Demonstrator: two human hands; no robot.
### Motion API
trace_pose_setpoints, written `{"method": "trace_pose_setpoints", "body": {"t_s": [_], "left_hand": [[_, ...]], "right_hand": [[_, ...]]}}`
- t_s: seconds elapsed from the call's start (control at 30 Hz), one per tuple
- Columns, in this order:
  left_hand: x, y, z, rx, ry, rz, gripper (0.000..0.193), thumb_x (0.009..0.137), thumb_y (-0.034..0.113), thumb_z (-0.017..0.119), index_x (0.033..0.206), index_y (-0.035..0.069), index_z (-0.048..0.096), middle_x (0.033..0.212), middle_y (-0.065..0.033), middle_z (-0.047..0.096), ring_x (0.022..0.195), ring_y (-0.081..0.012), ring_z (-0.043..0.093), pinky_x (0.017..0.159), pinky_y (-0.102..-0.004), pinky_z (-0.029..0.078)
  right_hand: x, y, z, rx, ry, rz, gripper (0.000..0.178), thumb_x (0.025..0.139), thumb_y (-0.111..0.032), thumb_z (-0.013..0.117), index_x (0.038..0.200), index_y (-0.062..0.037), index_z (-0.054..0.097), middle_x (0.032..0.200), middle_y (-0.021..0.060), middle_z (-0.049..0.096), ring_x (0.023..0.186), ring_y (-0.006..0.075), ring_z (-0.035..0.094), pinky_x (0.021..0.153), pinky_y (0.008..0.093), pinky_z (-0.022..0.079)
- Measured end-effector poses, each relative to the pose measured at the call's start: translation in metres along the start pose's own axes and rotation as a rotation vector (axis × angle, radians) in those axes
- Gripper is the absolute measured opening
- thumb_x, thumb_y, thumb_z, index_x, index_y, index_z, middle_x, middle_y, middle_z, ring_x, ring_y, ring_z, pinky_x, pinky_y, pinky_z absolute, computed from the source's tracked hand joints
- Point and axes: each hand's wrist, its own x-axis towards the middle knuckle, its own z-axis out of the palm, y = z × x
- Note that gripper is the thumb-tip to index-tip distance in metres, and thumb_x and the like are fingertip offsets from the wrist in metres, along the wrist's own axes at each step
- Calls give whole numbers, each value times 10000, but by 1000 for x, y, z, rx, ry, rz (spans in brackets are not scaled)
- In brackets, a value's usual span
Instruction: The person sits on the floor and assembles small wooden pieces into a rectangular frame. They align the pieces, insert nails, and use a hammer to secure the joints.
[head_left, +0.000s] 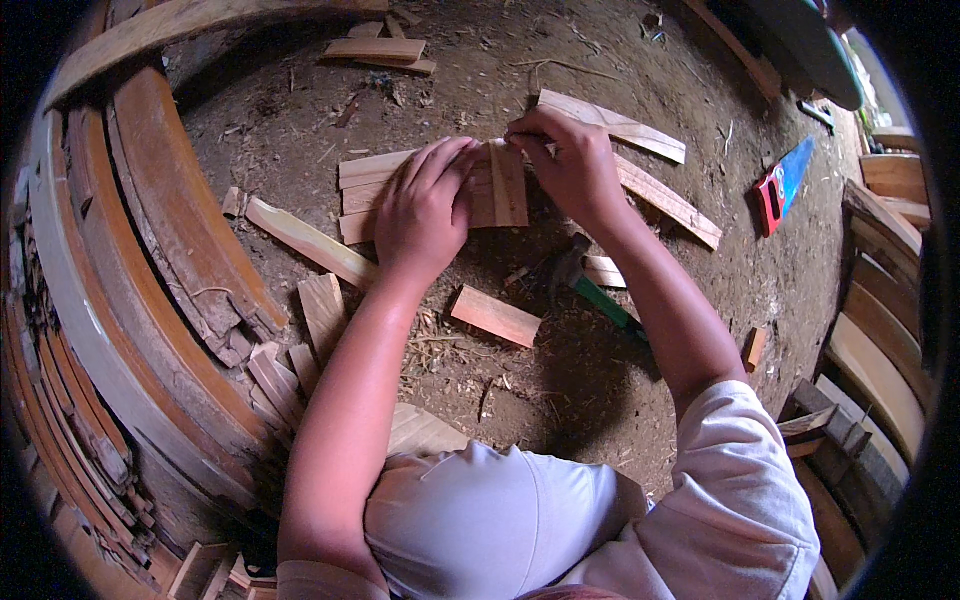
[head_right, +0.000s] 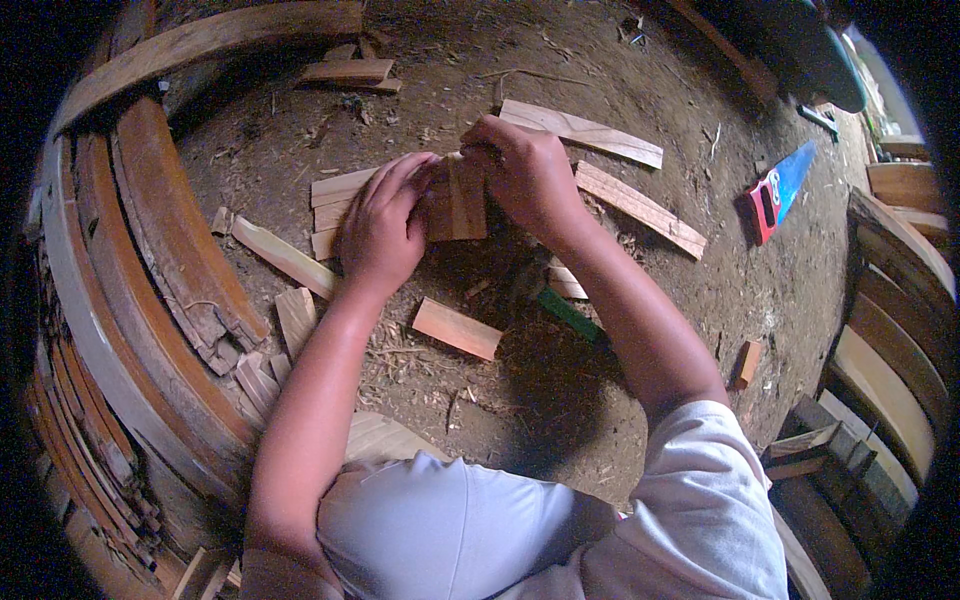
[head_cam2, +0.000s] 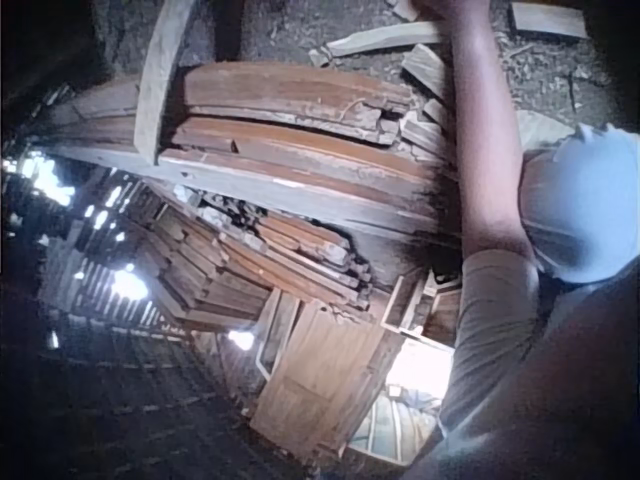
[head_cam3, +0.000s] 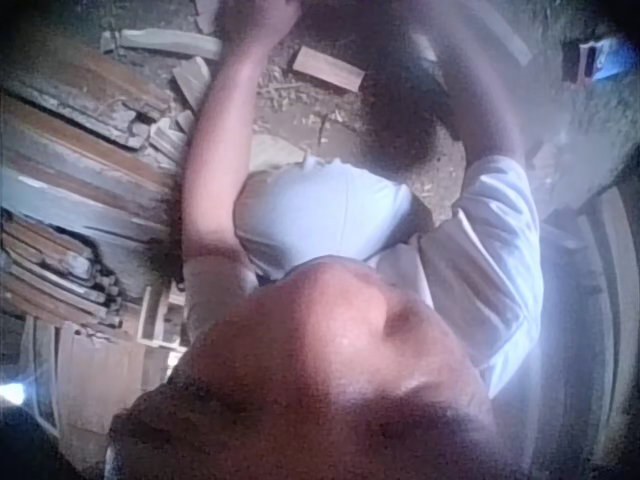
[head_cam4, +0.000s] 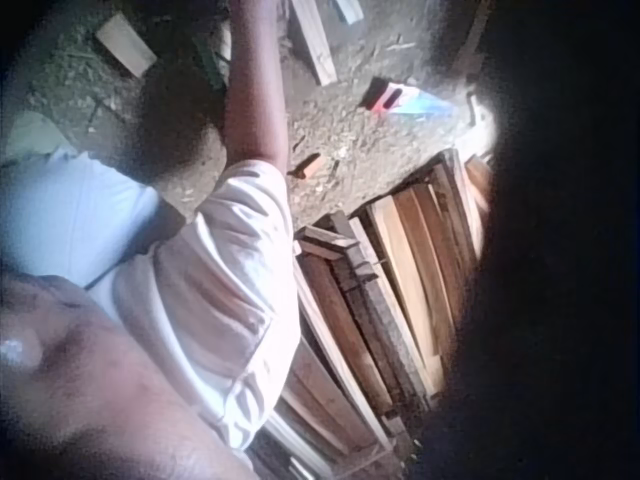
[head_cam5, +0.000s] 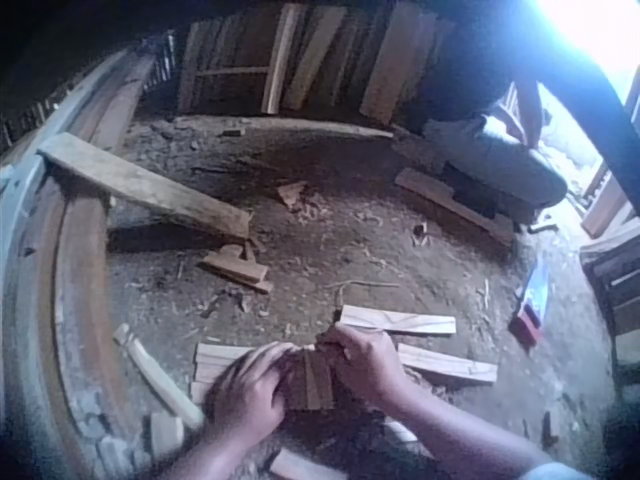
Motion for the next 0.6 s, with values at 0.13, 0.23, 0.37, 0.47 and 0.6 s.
{"method": "trace_pose_setpoints", "body": {"t_s": [0.13, 0.23, 0.37, 0.47, 0.6], "left_hand": [[0, -3, 3, -47, 10, 1, 555, 892, -60, 619, 1435, 48, 663, 1507, -135, 645, 1442, -367, 581, 1235, -480, 464], [2, 4, -2, -50, 1, -23, 564, 889, -76, 586, 1438, 39, 642, 1487, -159, 650, 1424, -385, 589, 1232, -485, 461], [5, 1, 0, -107, 6, -55, 547, 891, -76, 547, 1421, 34, 632, 1437, -185, 664, 1381, -402, 605, 1210, -494, 469], [10, -1, 5, -105, 22, -87, 473, 906, -40, 547, 1360, 29, 662, 1385, -178, 682, 1328, -397, 631, 1167, -496, 497], [30, -2, 12, -117, 104, -88, 451, 906, -94, 516, 1312, 0, 691, 1339, -215, 702, 1298, -414, 657, 1169, -490, 496]], "right_hand": [[0, 1, 1, -28, 10, -33, 142, 972, -147, 777, 1093, -75, 760, 977, 180, 801, 914, 414, 790, 766, 488, 632], [-2, 3, 2, -44, 21, -57, 132, 975, -150, 771, 1083, -78, 754, 975, 182, 799, 891, 423, 785, 750, 496, 631], [-2, -1, 2, -64, 30, -85, 121, 976, -159, 768, 1062, -76, 744, 964, 183, 794, 866, 421, 784, 740, 498, 631], [-1, -2, 0, -53, 22, -93, 113, 976, -156, 768, 1049, -75, 738, 955, 178, 791, 862, 418, 783, 730, 496, 629], [1, -1, 1, -47, 18, -98, 103, 979, -156, 769, 1041, -79, 739, 960, 164, 797, 858, 416, 780, 712, 491, 627]]}}
